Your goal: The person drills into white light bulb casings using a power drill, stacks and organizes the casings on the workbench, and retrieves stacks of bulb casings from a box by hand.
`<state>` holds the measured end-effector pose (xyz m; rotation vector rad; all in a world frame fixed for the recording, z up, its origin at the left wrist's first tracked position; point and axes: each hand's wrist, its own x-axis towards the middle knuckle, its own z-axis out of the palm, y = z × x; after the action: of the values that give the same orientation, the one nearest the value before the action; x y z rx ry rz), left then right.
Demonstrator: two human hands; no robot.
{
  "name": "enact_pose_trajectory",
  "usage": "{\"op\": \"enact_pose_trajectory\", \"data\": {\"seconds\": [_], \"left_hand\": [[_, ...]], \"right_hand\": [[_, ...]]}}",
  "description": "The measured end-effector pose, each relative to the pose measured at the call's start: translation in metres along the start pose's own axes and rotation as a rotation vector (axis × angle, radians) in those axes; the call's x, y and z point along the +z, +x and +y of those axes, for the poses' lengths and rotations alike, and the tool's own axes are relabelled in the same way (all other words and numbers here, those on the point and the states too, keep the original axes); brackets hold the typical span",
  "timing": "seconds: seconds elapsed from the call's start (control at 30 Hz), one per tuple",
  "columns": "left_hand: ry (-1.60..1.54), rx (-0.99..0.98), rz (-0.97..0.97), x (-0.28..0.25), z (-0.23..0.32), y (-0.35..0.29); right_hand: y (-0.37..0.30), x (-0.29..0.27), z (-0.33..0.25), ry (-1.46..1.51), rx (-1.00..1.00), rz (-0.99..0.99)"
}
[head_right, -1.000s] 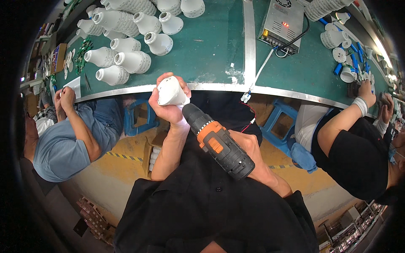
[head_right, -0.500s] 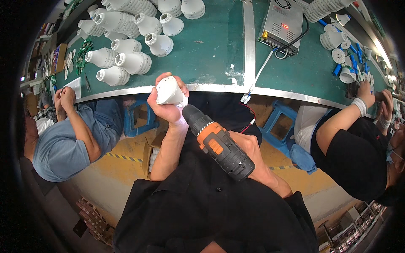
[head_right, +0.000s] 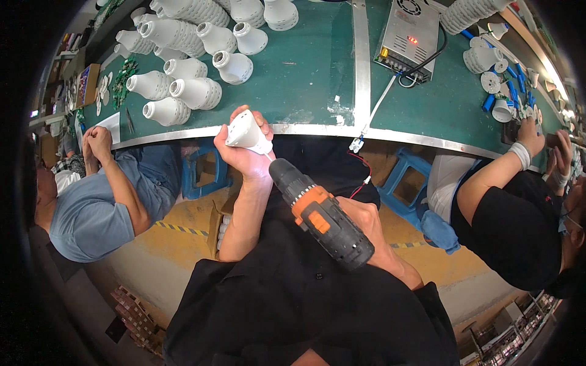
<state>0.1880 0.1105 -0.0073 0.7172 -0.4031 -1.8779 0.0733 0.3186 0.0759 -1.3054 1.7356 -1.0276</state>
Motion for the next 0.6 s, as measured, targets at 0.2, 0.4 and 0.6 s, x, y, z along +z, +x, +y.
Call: {"op": "enact_pose_trajectory", "data": {"seconds": [0.2, 0.4, 0.6], "left_hand": [[-0.075, -0.144, 0.030, -0.004, 0.004, 0.008], [-0.048, -0.190, 0.024, 0.010, 0.018, 0.003], [0.230, -0.065, -0.114, 0.036, 0.064, 0.012]], "right_hand": [[0.003, 0.001, 0.003, 0.025, -0.052, 0.132], [0.000, 0.002, 0.014, -0.004, -0.058, 0.133], [-0.002, -0.003, 0.018, 0.063, -0.100, 0.101]]}}
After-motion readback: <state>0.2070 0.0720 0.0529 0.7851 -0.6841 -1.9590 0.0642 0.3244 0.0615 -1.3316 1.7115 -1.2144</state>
